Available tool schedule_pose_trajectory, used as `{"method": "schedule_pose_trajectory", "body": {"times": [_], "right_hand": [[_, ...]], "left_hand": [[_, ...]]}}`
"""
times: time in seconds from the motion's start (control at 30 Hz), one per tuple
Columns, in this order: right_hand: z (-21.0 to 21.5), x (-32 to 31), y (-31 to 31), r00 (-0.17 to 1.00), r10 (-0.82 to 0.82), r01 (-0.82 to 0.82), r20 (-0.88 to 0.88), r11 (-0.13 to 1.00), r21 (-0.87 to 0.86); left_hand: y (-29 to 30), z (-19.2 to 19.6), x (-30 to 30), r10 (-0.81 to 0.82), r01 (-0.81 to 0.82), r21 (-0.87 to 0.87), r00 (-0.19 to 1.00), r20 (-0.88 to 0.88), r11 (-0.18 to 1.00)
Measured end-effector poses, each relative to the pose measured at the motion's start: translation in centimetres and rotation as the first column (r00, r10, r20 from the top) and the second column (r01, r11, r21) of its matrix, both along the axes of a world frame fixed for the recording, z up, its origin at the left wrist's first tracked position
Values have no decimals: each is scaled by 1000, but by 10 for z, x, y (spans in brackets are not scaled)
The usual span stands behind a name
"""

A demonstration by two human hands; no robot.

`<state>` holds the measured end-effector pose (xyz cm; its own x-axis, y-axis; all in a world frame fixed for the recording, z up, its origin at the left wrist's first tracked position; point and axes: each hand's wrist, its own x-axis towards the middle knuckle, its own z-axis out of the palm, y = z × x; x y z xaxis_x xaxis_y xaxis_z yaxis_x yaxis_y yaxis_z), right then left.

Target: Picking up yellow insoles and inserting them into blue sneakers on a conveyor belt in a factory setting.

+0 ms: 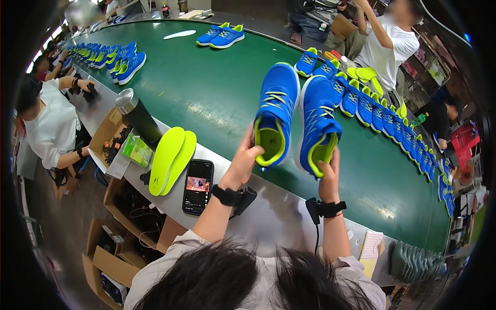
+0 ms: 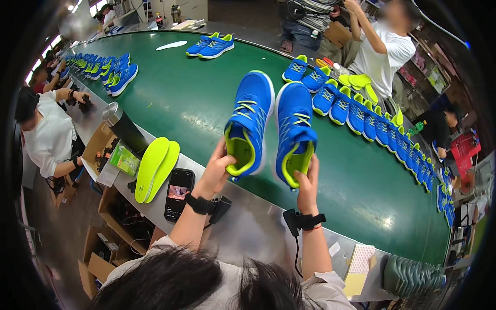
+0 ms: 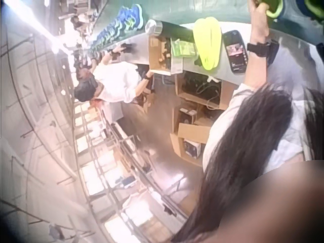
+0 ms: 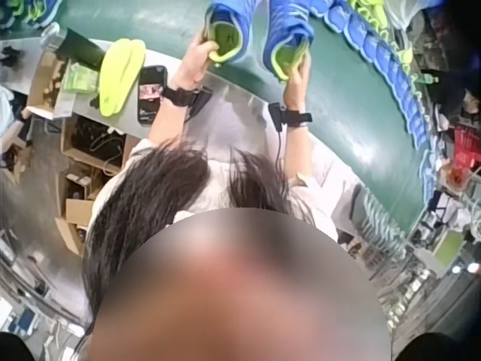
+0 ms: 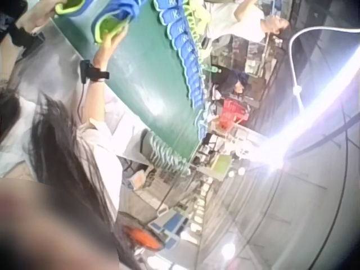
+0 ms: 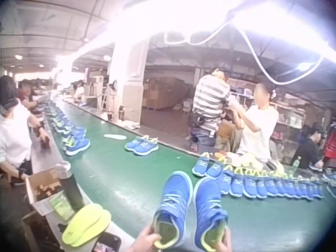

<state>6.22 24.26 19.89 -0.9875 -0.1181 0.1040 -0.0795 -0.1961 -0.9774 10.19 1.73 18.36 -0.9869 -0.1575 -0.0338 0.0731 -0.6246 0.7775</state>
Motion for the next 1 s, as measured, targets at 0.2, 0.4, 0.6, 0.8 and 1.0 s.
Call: {"method": "schedule_pose_trajectory", "body": {"times": [0.2,0.4,0.6,0.8,1.0], "right_hand": [[-5,6,2,806,-245,485,-539,796,363],[-3,7,-24,989,-149,138,18,951,277],[-5,-43,-126,909,281,-259,309,960,-110],[-37,-144,-135,804,455,-528,383,842,109],[-94,-313,-113,903,-92,144,420,985,-94]], "left_hand": [[-1,31,18,391,-567,-743,812,-432,355],[-19,29,12,445,-501,-605,858,-257,618],[-70,20,-42,607,-608,-181,792,-67,773],[-10,-3,-57,754,-672,-658,613,-238,339],[101,-95,-35,-11,22,-43,970,241,999]]}}
